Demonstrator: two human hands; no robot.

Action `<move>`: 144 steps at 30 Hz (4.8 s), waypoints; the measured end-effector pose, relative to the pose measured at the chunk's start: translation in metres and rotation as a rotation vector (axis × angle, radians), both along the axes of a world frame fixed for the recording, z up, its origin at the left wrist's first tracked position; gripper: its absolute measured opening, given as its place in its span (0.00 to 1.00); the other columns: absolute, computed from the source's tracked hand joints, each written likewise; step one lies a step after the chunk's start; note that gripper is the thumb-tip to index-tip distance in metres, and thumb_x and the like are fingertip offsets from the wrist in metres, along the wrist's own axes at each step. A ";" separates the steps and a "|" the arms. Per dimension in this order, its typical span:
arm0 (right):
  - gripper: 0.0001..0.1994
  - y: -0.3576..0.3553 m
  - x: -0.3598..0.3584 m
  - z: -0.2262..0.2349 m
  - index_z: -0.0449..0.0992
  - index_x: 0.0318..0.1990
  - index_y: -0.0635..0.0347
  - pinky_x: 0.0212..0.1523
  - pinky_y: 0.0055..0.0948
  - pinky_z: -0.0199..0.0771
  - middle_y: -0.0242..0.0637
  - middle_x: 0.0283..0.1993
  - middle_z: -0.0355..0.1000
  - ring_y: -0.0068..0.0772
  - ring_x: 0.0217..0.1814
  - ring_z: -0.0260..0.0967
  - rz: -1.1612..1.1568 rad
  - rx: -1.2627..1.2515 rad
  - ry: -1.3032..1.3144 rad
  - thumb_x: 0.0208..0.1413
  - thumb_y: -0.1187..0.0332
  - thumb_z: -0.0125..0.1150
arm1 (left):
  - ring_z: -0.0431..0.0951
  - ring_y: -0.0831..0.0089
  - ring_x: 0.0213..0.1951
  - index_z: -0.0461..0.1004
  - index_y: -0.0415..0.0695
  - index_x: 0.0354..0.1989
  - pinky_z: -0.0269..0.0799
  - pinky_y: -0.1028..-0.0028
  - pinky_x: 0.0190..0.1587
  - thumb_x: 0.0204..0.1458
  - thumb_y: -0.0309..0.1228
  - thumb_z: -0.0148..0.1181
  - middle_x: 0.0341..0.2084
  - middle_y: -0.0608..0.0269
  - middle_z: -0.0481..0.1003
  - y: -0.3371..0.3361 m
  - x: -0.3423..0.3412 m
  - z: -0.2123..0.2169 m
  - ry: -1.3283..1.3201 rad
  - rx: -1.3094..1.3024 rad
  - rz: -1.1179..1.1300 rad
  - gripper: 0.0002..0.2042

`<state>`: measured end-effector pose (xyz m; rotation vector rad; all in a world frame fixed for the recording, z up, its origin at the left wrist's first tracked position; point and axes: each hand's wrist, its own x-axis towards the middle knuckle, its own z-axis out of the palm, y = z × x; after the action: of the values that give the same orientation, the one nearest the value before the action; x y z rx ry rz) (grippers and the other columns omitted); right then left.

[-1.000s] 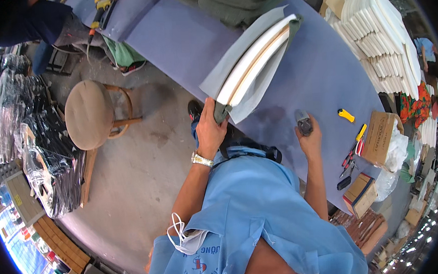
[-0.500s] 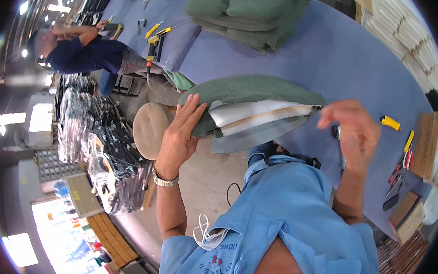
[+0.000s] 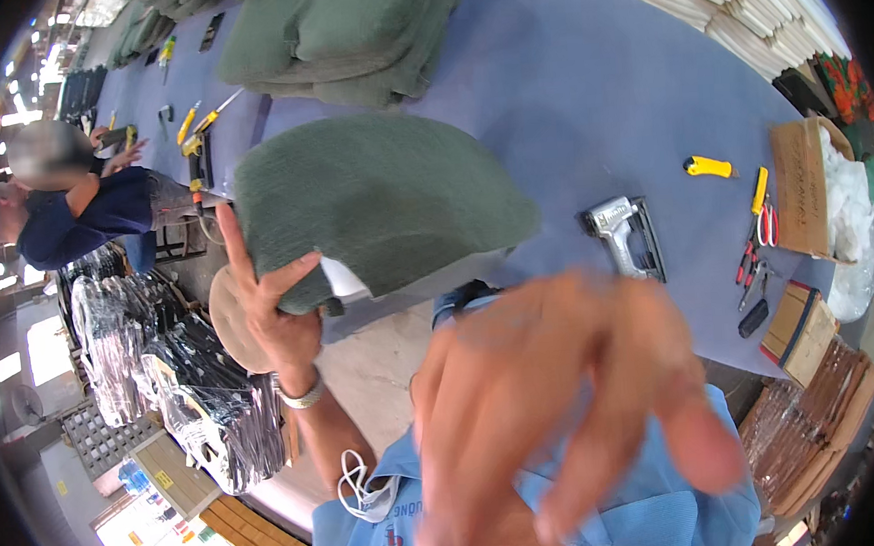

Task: The person wraps green fabric around a cushion core, trims excess fabric with a utility knife, and secures the edges with a staple gun. They repeat this process for multiple cushions, stacking finished units on the table.

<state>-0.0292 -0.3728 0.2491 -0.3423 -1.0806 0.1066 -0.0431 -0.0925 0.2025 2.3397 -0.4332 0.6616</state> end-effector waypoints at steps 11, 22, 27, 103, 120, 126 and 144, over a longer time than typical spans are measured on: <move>0.24 0.014 0.028 -0.125 0.72 0.39 0.58 0.45 0.44 0.68 0.39 0.41 0.68 0.51 0.46 0.68 -0.881 -1.296 -0.122 0.35 0.62 0.78 | 0.48 0.48 0.79 0.74 0.46 0.62 0.50 0.54 0.75 0.55 0.22 0.65 0.78 0.41 0.47 -0.013 -0.012 -0.035 -0.060 -0.482 -0.043 0.24; 0.09 0.027 0.040 -0.141 0.75 0.30 0.68 0.30 0.46 0.67 0.48 0.29 0.73 0.57 0.31 0.73 -0.836 -0.970 -0.153 0.48 0.70 0.65 | 0.72 0.63 0.63 0.59 0.41 0.72 0.70 0.61 0.65 0.67 0.40 0.57 0.63 0.53 0.70 -0.067 -0.046 -0.165 0.528 -1.160 -0.247 0.29; 0.26 0.044 0.052 -0.092 0.78 0.30 0.70 0.30 0.41 0.66 0.43 0.24 0.73 0.32 0.25 0.68 -0.899 -1.080 0.435 0.71 0.53 0.55 | 0.81 0.36 0.47 0.57 0.34 0.71 0.73 0.51 0.51 0.71 0.53 0.37 0.43 0.31 0.79 -0.085 -0.018 -0.027 0.537 -0.593 0.136 0.34; 0.36 -0.042 0.165 -0.192 0.54 0.69 0.61 0.38 0.39 0.76 0.59 0.46 0.80 0.46 0.38 0.79 -0.216 -0.346 0.719 0.67 0.44 0.57 | 0.80 0.61 0.45 0.77 0.39 0.35 0.75 0.65 0.47 0.54 0.27 0.71 0.46 0.53 0.79 -0.055 0.162 -0.132 0.298 -0.314 0.577 0.08; 0.25 0.069 0.177 -0.153 0.71 0.58 0.67 0.36 0.24 0.77 0.45 0.45 0.77 0.25 0.34 0.75 -0.762 -0.857 0.506 0.65 0.55 0.64 | 0.81 0.61 0.47 0.74 0.39 0.35 0.75 0.66 0.50 0.58 0.24 0.68 0.47 0.46 0.80 -0.059 0.152 -0.166 0.178 -0.606 0.559 0.07; 0.16 0.077 0.175 -0.170 0.77 0.55 0.70 0.40 0.24 0.81 0.48 0.48 0.82 0.28 0.38 0.82 -0.840 -1.151 0.159 0.62 0.71 0.61 | 0.82 0.59 0.49 0.74 0.39 0.34 0.76 0.65 0.50 0.58 0.24 0.68 0.45 0.46 0.80 -0.060 0.153 -0.170 0.140 -0.643 0.548 0.07; 0.10 0.084 0.183 -0.180 0.83 0.45 0.65 0.53 0.36 0.80 0.51 0.55 0.80 0.47 0.51 0.82 -0.929 -1.090 -0.057 0.56 0.75 0.63 | 0.82 0.60 0.50 0.73 0.39 0.33 0.74 0.67 0.50 0.59 0.23 0.67 0.42 0.48 0.79 -0.057 0.152 -0.174 0.136 -0.620 0.550 0.07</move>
<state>0.1542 -0.2892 0.0686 -1.7949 -0.7385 -0.1634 0.1094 -0.1498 0.0287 1.8716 0.4458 0.7450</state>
